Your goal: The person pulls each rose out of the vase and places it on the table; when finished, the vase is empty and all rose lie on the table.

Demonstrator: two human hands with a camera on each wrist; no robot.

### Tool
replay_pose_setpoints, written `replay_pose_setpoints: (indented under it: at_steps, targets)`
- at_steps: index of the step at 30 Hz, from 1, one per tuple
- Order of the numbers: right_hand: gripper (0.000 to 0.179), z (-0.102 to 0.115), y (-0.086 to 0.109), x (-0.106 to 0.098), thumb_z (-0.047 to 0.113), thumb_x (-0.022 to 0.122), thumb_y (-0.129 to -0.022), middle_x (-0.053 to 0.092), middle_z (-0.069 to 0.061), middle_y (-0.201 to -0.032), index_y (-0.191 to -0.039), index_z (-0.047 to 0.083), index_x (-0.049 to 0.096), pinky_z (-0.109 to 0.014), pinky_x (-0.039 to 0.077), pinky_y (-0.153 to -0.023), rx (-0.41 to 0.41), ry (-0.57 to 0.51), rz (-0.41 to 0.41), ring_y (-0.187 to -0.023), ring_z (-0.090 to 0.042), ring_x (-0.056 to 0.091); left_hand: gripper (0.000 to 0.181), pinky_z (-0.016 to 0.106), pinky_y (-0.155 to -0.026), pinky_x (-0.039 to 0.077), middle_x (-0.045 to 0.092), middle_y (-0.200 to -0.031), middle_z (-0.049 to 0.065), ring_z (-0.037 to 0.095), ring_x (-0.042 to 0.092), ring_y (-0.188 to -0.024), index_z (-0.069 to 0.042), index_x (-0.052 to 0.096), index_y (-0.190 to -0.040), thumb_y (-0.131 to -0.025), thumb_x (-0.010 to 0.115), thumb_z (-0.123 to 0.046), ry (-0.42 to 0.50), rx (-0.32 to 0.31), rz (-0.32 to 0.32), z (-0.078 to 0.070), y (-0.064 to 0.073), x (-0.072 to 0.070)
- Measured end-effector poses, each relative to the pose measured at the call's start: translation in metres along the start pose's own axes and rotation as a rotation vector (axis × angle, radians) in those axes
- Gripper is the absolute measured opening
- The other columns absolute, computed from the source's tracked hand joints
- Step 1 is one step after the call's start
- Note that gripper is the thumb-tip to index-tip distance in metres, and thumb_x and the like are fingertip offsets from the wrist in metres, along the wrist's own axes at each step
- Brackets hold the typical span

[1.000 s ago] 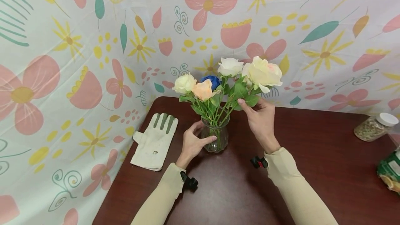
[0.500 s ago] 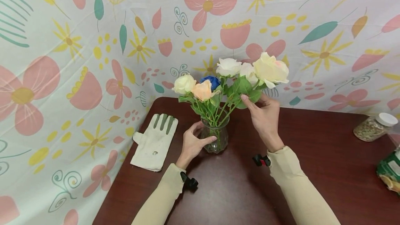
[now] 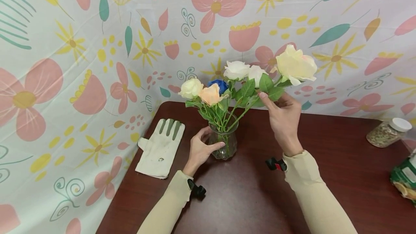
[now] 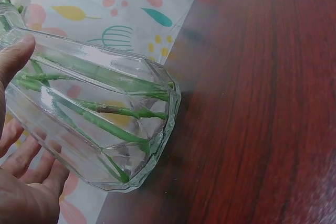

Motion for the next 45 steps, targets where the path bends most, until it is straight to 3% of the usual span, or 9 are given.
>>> replay_pose_setpoints:
  at_steps: [3, 12, 21, 32, 36, 39, 45]
  targets:
    - [0.017, 0.007, -0.002, -0.004, 0.005, 0.081, -0.097, 0.085, 0.008, -0.092, -0.110, -0.005, 0.083, -0.023, 0.060, -0.085, -0.030, -0.068, -0.016, -0.090, -0.007, 0.078, 0.063, 0.052, -0.122, 0.054, 0.072, -0.139, 0.017, 0.035, 0.068, -0.137, -0.009, 0.070, -0.141, -0.083, 0.096, -0.013, 0.001, -0.001, -0.002, 0.000, 0.000, 0.000]
    - [0.019, 0.035, -0.014, -0.021, -0.006, 0.083, -0.091, 0.085, -0.004, -0.094, -0.109, -0.011, 0.082, -0.027, 0.065, -0.091, -0.138, -0.307, -0.116, -0.094, -0.013, 0.079, 0.064, 0.053, -0.122, 0.055, 0.072, -0.138, 0.017, 0.037, 0.068, -0.136, -0.009, 0.070, -0.141, -0.083, 0.096, -0.014, 0.006, 0.012, -0.005, 0.000, 0.000, 0.000]
    - [0.016, 0.061, -0.027, -0.047, -0.011, 0.081, -0.089, 0.082, -0.009, -0.083, -0.103, -0.018, 0.078, -0.024, 0.053, -0.063, -0.195, -0.410, -0.196, -0.069, -0.016, 0.071, 0.064, 0.052, -0.121, 0.056, 0.073, -0.137, 0.015, 0.034, 0.069, -0.135, -0.012, 0.071, -0.141, -0.083, 0.097, -0.017, 0.013, 0.034, 0.005, 0.000, 0.000, 0.001]
    - [0.023, 0.089, -0.032, -0.079, -0.018, 0.082, -0.083, 0.077, -0.019, -0.083, -0.103, -0.024, 0.074, -0.027, 0.049, -0.057, -0.207, -0.594, -0.302, -0.074, -0.029, 0.072, 0.063, 0.052, -0.122, 0.055, 0.072, -0.138, 0.016, 0.036, 0.068, -0.136, -0.011, 0.070, -0.142, -0.084, 0.096, -0.014, 0.030, 0.033, 0.008, 0.000, 0.001, 0.001]
    - [0.025, 0.090, -0.033, -0.091, -0.019, 0.082, -0.083, 0.076, -0.022, -0.087, -0.106, -0.025, 0.072, -0.027, 0.049, -0.057, -0.201, -0.614, -0.318, -0.073, -0.031, 0.070, 0.063, 0.054, -0.124, 0.053, 0.072, -0.139, 0.018, 0.037, 0.067, -0.137, -0.010, 0.070, -0.142, -0.084, 0.095, -0.012, 0.039, 0.024, 0.009, 0.000, 0.002, 0.001]
    - [0.025, 0.087, -0.035, -0.102, -0.018, 0.082, -0.084, 0.077, -0.022, -0.087, -0.106, -0.026, 0.072, -0.025, 0.050, -0.056, -0.201, -0.560, -0.305, -0.073, -0.030, 0.071, 0.063, 0.054, -0.124, 0.052, 0.072, -0.140, 0.017, 0.037, 0.067, -0.137, -0.010, 0.070, -0.142, -0.084, 0.095, -0.011, 0.037, 0.016, 0.007, 0.000, 0.002, 0.000]
    - [0.027, 0.065, -0.039, -0.126, -0.015, 0.082, -0.086, 0.079, -0.021, -0.092, -0.109, -0.025, 0.073, -0.023, 0.051, -0.055, -0.124, -0.458, -0.285, -0.074, -0.025, 0.072, 0.063, 0.049, -0.124, 0.054, 0.072, -0.139, 0.015, 0.033, 0.068, -0.137, -0.011, 0.070, -0.142, -0.084, 0.095, -0.012, 0.030, 0.009, 0.008, -0.001, 0.001, 0.001]
Point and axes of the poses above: each hand's wrist, its own y-axis away from the middle knuckle, its own x-axis out of the palm, z = x × y, the point moved 9 cm from there along -y, towards the middle knuckle
